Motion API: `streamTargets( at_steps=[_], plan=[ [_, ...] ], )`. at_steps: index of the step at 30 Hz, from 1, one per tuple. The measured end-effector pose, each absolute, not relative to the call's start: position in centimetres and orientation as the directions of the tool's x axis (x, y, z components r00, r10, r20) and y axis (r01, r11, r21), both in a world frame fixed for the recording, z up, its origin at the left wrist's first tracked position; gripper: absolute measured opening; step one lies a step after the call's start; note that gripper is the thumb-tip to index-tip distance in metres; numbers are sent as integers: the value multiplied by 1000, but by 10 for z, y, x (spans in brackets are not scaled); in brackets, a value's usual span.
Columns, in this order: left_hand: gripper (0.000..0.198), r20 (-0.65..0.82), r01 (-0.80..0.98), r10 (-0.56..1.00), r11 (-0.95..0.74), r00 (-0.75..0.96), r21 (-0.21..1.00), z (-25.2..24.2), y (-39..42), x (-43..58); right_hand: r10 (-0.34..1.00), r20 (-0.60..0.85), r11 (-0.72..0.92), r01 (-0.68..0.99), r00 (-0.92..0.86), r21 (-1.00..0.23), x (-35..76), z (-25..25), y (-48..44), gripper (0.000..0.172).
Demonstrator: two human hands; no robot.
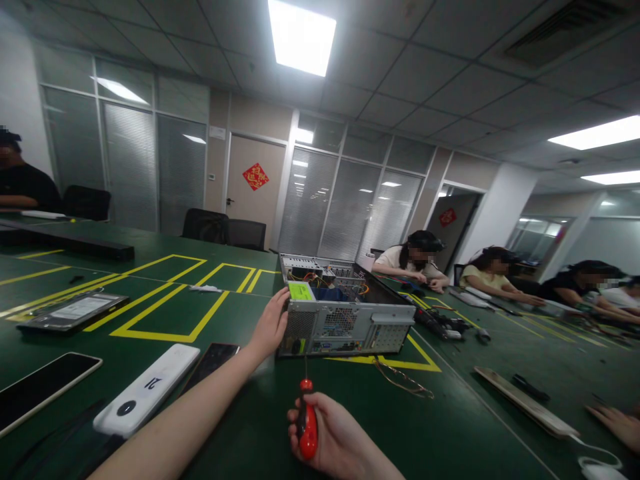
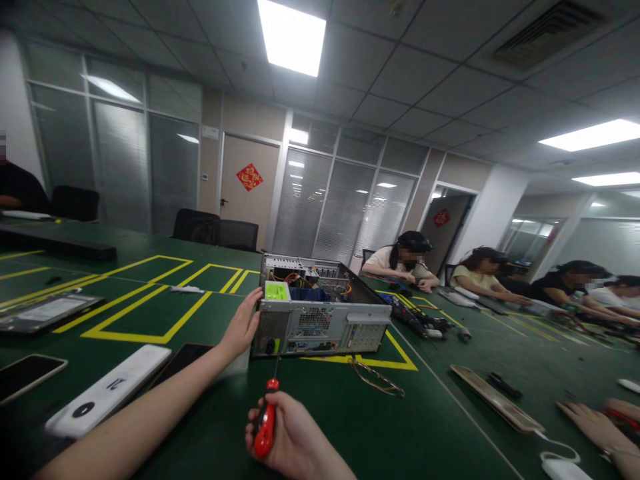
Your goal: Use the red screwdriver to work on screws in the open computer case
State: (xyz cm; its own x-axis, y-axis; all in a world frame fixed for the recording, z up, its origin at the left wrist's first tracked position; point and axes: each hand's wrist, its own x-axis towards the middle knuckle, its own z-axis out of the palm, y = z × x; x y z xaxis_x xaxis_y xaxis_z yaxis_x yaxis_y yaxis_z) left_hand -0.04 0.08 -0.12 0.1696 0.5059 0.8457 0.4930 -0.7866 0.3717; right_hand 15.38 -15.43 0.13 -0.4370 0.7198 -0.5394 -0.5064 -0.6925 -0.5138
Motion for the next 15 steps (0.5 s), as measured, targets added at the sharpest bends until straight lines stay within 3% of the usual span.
streamTargets(
  at_steps=[15],
  plan=[
    [43,843,483,509,-790,172,378,-2,1,0,700,-597,-692,-580,-392,-431,148,-5,-152,17]
  ],
)
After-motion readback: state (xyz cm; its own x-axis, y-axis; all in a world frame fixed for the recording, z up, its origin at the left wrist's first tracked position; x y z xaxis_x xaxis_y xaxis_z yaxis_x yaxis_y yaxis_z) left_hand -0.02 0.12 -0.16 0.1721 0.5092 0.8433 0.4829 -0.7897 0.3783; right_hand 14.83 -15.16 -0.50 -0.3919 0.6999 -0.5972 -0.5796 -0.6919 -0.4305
